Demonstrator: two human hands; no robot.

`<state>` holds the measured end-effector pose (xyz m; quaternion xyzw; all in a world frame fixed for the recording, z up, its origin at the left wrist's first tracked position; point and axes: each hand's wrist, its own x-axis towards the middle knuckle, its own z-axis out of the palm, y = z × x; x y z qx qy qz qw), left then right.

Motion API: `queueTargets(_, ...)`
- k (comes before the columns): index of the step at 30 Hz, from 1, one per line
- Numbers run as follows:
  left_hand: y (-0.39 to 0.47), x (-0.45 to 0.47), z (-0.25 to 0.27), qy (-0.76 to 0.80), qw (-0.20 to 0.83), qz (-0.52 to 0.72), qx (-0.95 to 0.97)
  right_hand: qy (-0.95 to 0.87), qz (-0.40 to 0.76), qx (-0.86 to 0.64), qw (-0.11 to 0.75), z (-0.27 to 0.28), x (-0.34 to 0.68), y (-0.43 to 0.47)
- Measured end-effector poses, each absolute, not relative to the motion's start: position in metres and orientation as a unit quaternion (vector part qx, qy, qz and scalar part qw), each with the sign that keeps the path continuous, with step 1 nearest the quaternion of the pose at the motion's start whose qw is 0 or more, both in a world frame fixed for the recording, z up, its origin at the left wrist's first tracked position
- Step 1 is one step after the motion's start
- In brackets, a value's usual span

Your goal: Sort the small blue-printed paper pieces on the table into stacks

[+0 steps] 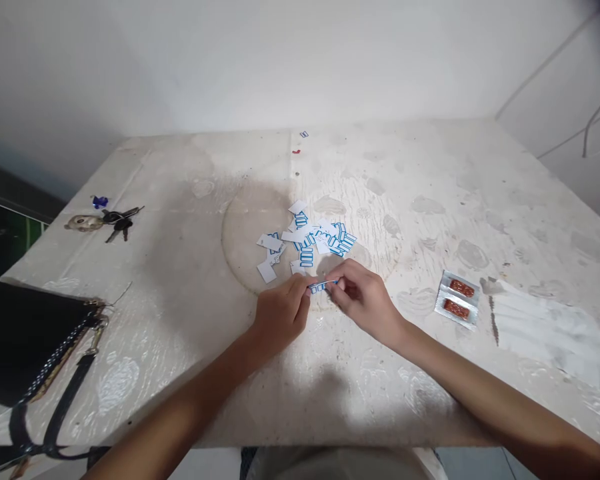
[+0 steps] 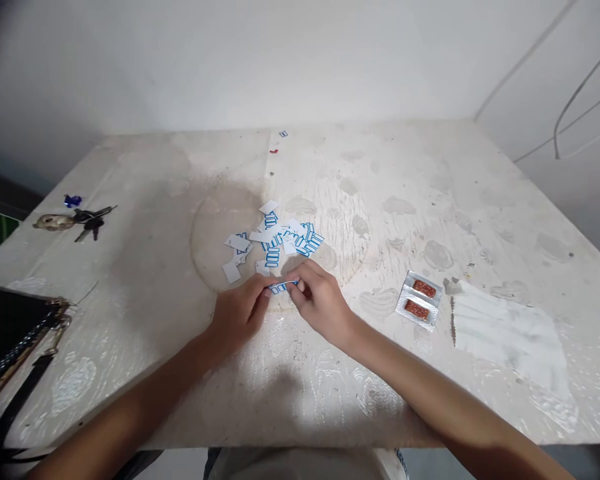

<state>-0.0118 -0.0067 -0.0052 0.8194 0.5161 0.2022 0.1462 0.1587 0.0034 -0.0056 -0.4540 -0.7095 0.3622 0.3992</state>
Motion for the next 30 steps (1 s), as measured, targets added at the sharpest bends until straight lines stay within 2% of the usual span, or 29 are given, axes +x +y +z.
queueTargets(6, -0.008, -0.012, -0.004, 0.509, 0.144, 0.214, 0.821, -0.722, 0.355, -0.449, 0.389, -0.004, 0.159, 0.004)
queueTargets(16, -0.009, -0.010, -0.008, 0.504, 0.091, 0.201, 0.835, -0.805, 0.306, -0.395, 0.321, -0.001, 0.169, 0.006)
queueTargets(30, -0.009, -0.011, -0.008, 0.513, 0.079, 0.191, 0.833, -0.821, 0.283, -0.398, 0.297, -0.001, 0.171, 0.007)
